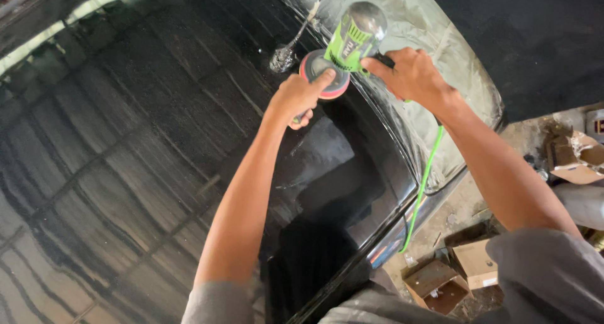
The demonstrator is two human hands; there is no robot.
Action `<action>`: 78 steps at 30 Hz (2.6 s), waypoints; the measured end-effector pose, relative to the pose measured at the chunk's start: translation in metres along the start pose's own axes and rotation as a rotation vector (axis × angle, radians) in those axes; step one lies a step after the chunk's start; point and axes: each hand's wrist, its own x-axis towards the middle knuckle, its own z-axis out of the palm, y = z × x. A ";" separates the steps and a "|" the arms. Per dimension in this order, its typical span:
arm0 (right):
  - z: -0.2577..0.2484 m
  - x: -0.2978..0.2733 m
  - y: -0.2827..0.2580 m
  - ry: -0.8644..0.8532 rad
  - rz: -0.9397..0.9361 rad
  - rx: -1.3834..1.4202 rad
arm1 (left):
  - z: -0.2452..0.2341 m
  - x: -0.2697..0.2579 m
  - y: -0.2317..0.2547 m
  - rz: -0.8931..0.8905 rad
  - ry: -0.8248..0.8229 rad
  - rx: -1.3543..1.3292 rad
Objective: The person spreads compound onto the roof of a car with their hand and then polishes the surface using a power polisher.
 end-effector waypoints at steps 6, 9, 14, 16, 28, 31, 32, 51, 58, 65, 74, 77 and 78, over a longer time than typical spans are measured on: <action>-0.003 -0.042 0.014 -0.017 0.042 0.154 | 0.031 -0.016 -0.010 0.047 -0.045 -0.004; 0.001 -0.085 0.016 0.128 -0.017 0.111 | 0.057 -0.037 -0.020 0.053 -0.056 0.019; 0.005 -0.145 0.002 0.123 0.266 0.440 | 0.100 -0.058 -0.037 0.099 -0.059 0.179; 0.005 -0.165 0.001 0.099 0.334 0.468 | 0.118 -0.064 -0.041 0.125 -0.084 0.228; 0.029 -0.242 0.015 0.043 0.374 0.352 | 0.158 -0.110 -0.051 0.061 -0.256 0.265; 0.022 -0.211 0.005 0.080 0.368 0.406 | 0.133 -0.097 -0.046 0.083 -0.204 0.217; 0.016 -0.195 0.002 0.105 0.386 0.445 | 0.124 -0.092 -0.042 0.071 -0.185 0.200; -0.019 -0.029 -0.054 0.051 0.166 0.377 | -0.003 -0.015 -0.028 0.009 0.053 0.134; -0.020 -0.028 -0.093 -0.003 0.138 0.451 | -0.026 -0.048 -0.052 -0.017 0.113 0.096; 0.014 -0.016 -0.106 0.269 -0.441 0.032 | -0.053 -0.092 -0.079 -0.024 0.218 0.008; 0.046 -0.003 -0.170 0.248 -0.368 0.179 | -0.090 -0.151 -0.125 -0.102 0.312 -0.101; 0.052 -0.002 -0.200 0.375 -0.470 0.082 | -0.102 -0.166 -0.140 -0.144 0.348 -0.136; 0.052 -0.003 -0.208 0.356 -0.476 0.103 | -0.105 -0.172 -0.146 -0.161 0.357 -0.148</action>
